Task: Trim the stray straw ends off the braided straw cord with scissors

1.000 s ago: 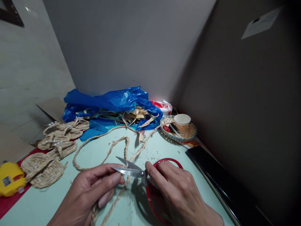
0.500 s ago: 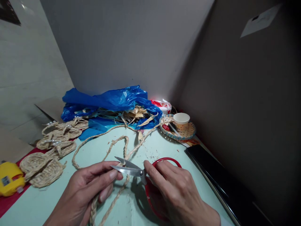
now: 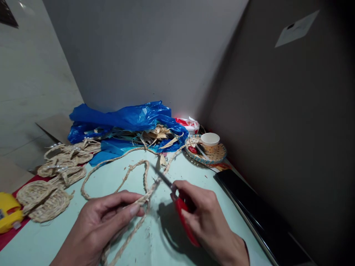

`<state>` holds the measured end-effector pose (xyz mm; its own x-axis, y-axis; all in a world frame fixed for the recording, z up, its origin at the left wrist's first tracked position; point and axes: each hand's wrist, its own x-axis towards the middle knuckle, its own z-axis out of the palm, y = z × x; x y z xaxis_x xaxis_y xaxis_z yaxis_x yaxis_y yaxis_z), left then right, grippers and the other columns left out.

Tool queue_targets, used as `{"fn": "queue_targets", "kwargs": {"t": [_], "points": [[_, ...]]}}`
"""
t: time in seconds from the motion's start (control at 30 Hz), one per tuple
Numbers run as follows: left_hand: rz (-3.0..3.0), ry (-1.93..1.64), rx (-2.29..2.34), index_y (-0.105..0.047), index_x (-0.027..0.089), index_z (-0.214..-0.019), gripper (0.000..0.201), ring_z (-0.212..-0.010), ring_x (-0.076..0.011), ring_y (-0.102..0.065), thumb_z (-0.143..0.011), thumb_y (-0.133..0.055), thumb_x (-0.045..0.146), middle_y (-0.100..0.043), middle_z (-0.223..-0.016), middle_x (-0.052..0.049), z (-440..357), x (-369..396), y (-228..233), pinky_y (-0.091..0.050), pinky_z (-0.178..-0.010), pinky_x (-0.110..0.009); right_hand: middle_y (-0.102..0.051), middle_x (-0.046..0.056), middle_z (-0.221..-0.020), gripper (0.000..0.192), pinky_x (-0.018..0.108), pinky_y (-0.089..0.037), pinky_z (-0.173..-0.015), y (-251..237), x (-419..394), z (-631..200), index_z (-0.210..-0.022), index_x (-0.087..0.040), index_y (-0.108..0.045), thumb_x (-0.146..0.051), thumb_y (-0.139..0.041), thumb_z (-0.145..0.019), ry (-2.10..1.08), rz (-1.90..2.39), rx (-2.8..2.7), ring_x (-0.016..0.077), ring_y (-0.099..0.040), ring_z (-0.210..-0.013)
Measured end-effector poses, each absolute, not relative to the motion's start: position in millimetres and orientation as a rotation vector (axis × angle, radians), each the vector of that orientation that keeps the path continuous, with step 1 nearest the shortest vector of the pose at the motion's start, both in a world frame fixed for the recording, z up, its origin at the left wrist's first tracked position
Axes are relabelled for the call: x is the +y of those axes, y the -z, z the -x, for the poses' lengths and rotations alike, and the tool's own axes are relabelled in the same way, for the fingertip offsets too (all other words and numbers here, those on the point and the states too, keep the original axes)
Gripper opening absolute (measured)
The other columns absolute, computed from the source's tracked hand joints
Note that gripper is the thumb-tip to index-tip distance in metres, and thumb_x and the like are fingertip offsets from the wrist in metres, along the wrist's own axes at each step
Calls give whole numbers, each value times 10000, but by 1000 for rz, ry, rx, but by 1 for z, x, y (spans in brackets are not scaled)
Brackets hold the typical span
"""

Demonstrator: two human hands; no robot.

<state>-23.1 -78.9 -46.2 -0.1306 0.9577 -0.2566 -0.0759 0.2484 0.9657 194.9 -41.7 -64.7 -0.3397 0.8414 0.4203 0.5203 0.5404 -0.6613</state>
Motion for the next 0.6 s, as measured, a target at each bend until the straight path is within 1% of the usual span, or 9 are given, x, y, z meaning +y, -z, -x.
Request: {"fn": "queue_targets", "kwargs": {"t": [0.03, 0.1, 0.17, 0.2, 0.33, 0.4, 0.5, 0.53, 0.6], "points": [[-914, -1115, 1366, -829, 259, -816, 223, -749, -211, -718, -681, -867, 432, -807, -777, -38, 24, -79, 46, -542, -628, -187, -573, -26, -635, 93, 226, -394, -501, 64, -39, -193, -911, -192, -606, -276, -566, -915, -752, 1150, -1866, 117, -473, -524], [-946, -1071, 1359, -824, 261, -810, 269, -744, -199, -692, -666, -867, 484, -791, -758, -24, 24, -79, 46, -525, -623, -176, -565, -40, -631, 233, 210, -431, -469, 61, -35, -190, -925, -207, -566, -421, -653, -893, -1119, 1184, -1533, 114, -498, -516], [-992, -1046, 1375, -819, 253, -809, 318, -738, -195, -667, -663, -851, 534, -767, -743, -18, 25, -79, 47, -511, -615, -179, -613, -28, -690, 383, 216, -490, -464, 59, -33, -188, -959, -217, -543, -504, -749, -813, -1340, 1121, -1303, 128, -557, -549], [-1015, -1034, 1381, -816, 245, -806, 339, -736, -194, -658, -668, -838, 555, -756, -742, -18, 25, -79, 48, -506, -616, -181, -633, -24, -721, 426, 218, -508, -471, 58, -33, -186, -967, -220, -541, -501, -796, -771, -1390, 1089, -1245, 127, -571, -559], [-1060, -1019, 1410, -808, 232, -791, 319, -763, -202, -654, -713, -807, 541, -755, -773, -21, 23, -76, 52, -512, -651, -198, -664, -34, -723, 425, 173, -469, -479, 52, -41, -181, -923, -218, -567, -371, -890, -691, -1346, 1017, -1228, 88, -548, -528], [-1063, -1018, 1396, -809, 235, -799, 268, -771, -209, -666, -736, -807, 495, -781, -801, -28, 20, -75, 53, -517, -659, -214, -696, -23, -748, 412, 178, -493, -537, 51, -47, -178, -942, -223, -578, -300, -892, -687, -1303, 967, -1280, 105, -604, -589], [-1036, -1043, 1346, -823, 232, -802, 248, -760, -224, -683, -705, -834, 460, -796, -776, -38, 13, -76, 54, -523, -680, -242, -740, 7, -860, 396, 231, -556, -669, 53, -53, -172, -997, -234, -585, -202, -850, -704, -1254, 890, -1416, 151, -687, -728], [-1011, -1049, 1331, -826, 230, -793, 252, -752, -226, -684, -681, -850, 454, -793, -755, -38, 10, -77, 55, -522, -677, -247, -742, 17, -893, 371, 246, -562, -692, 55, -54, -171, -999, -232, -591, -178, -822, -714, -1230, 883, -1470, 163, -696, -759], [-951, -1041, 1297, -824, 225, -770, 259, -734, -223, -674, -645, -873, 446, -775, -697, -35, 7, -78, 56, -513, -663, -247, -733, 21, -892, 309, 258, -559, -688, 58, -54, -168, -967, -223, -598, -156, -777, -724, -1190, 902, -1537, 171, -692, -753]]}}
